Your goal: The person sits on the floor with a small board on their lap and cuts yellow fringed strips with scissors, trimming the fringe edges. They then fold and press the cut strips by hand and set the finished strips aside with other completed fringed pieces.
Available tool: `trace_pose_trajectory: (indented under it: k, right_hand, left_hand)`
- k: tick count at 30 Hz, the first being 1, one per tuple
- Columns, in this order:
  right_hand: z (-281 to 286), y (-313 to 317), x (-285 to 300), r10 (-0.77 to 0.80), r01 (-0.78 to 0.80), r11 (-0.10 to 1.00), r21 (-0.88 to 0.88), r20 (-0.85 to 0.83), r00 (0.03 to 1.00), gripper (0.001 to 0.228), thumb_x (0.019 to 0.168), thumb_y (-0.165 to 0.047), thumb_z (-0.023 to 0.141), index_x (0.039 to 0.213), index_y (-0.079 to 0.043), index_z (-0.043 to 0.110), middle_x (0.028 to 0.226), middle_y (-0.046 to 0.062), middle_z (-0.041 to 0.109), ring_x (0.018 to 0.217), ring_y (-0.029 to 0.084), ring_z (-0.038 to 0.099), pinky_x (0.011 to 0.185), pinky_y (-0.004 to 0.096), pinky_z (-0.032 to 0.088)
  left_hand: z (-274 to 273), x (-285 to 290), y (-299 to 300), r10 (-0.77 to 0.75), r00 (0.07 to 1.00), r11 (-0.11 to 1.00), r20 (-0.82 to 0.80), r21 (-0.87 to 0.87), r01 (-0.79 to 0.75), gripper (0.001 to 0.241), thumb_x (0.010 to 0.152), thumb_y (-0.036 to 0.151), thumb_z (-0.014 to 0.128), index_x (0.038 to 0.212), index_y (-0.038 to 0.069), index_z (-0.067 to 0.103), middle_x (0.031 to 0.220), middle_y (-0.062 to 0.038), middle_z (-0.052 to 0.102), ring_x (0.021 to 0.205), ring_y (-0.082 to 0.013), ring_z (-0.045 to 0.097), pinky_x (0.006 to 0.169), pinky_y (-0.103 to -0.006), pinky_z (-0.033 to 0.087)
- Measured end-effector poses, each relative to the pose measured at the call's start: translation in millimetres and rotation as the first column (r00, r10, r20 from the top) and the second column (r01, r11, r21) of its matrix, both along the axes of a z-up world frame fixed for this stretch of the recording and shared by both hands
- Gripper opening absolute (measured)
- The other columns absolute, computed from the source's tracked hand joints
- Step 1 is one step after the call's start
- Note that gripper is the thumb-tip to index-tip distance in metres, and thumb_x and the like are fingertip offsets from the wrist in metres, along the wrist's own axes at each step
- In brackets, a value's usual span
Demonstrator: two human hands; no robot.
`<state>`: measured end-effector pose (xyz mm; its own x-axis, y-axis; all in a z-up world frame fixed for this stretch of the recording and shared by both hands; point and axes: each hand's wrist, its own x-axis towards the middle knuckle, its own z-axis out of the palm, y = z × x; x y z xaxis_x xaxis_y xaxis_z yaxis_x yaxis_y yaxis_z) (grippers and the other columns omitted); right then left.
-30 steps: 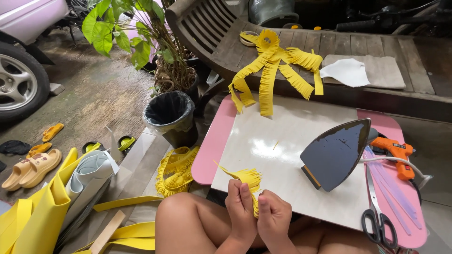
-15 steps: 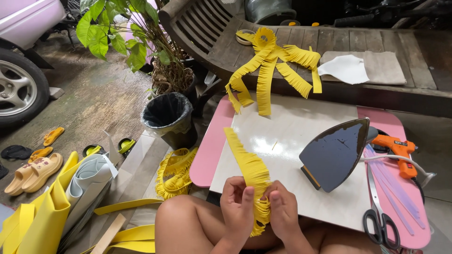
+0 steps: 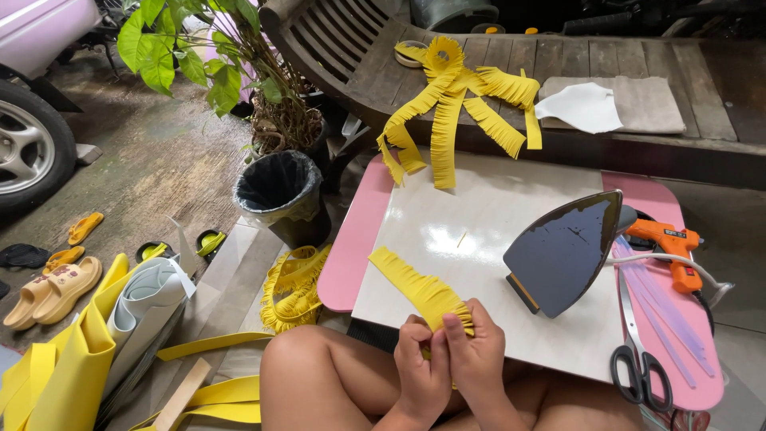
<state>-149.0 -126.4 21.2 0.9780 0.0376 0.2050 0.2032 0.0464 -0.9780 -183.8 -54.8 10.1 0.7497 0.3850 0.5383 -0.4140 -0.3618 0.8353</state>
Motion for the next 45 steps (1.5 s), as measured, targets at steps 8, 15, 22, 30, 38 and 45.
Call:
trace_pose_trajectory:
  k: [8, 15, 22, 30, 38, 45]
  right_hand:
    - [15, 0, -10, -0.105, 0.171, 0.979, -0.108, 0.453, 0.885, 0.031, 0.082, -0.022, 0.061, 0.059, -0.008, 0.046, 0.054, 0.001, 0.047, 0.046, 0.01, 0.034, 0.043, 0.021, 0.03]
    - [23, -2, -6, -0.025, 0.262, 0.945, -0.195, 0.756, 0.654, 0.031, 0.075, -0.015, 0.069, 0.057, -0.009, 0.044, 0.052, 0.002, 0.041, 0.044, 0.012, 0.03, 0.04, 0.022, 0.03]
    - [17, -5, -2, -0.117, 0.309, 0.931, -0.192, 0.647, 0.753, 0.031, 0.076, -0.009, 0.068, 0.059, -0.008, 0.042, 0.054, 0.002, 0.044, 0.046, 0.012, 0.032, 0.041, 0.024, 0.031]
    - [4, -14, 8, -0.052, 0.054, 0.998, -0.008, 0.207, 0.977, 0.035, 0.089, -0.022, 0.058, 0.061, -0.007, 0.045, 0.056, -0.003, 0.041, 0.051, 0.006, 0.031, 0.047, 0.02, 0.028]
    - [24, -6, -4, 0.014, 0.072, 0.987, -0.147, 0.513, 0.858, 0.018, 0.08, -0.022, 0.062, 0.07, -0.007, 0.06, 0.058, 0.0, 0.053, 0.047, 0.009, 0.04, 0.044, 0.021, 0.034]
    - [20, -13, 5, 0.023, -0.013, 1.0, -0.026, 0.451, 0.892, 0.056, 0.09, -0.05, 0.045, 0.117, -0.002, 0.049, 0.111, 0.012, 0.056, 0.097, 0.021, 0.062, 0.091, 0.034, 0.051]
  left_hand:
    - [-11, -1, 0, 0.041, 0.997, 0.999, 0.059, 0.022, -0.043, 0.017, 0.092, 0.013, 0.049, 0.085, 0.008, 0.034, 0.077, -0.008, 0.055, 0.058, -0.0124, 0.049, 0.051, -0.025, 0.044]
    - [-23, -1, 2, 0.073, 0.997, 0.997, 0.022, 0.027, -0.073, 0.03, 0.094, 0.033, 0.048, 0.084, 0.007, 0.035, 0.083, -0.011, 0.06, 0.058, -0.0128, 0.05, 0.05, -0.0258, 0.045]
    - [22, -4, 5, 0.051, 0.999, 0.998, 0.006, -0.034, -0.051, 0.019, 0.087, 0.014, 0.062, 0.077, 0.007, 0.047, 0.066, -0.001, 0.048, 0.055, -0.0093, 0.043, 0.05, -0.0223, 0.041]
    - [45, -7, 16, -0.146, 0.955, 0.955, -0.259, -0.29, 0.068, 0.009, 0.072, -0.004, 0.07, 0.073, -0.002, 0.061, 0.075, -0.007, 0.062, 0.06, -0.0103, 0.058, 0.057, -0.0187, 0.054]
    - [39, -7, 18, 0.073, 0.985, 0.988, -0.157, -0.12, -0.093, 0.012, 0.071, 0.002, 0.073, 0.073, 0.002, 0.061, 0.073, -0.004, 0.063, 0.062, -0.0106, 0.059, 0.059, -0.0208, 0.055]
    - [29, -1, 36, -0.043, 0.989, 0.706, -0.143, -0.705, -0.071, 0.013, 0.086, 0.004, 0.061, 0.095, -0.001, 0.055, 0.087, -0.01, 0.057, 0.077, -0.0157, 0.057, 0.073, -0.0298, 0.055]
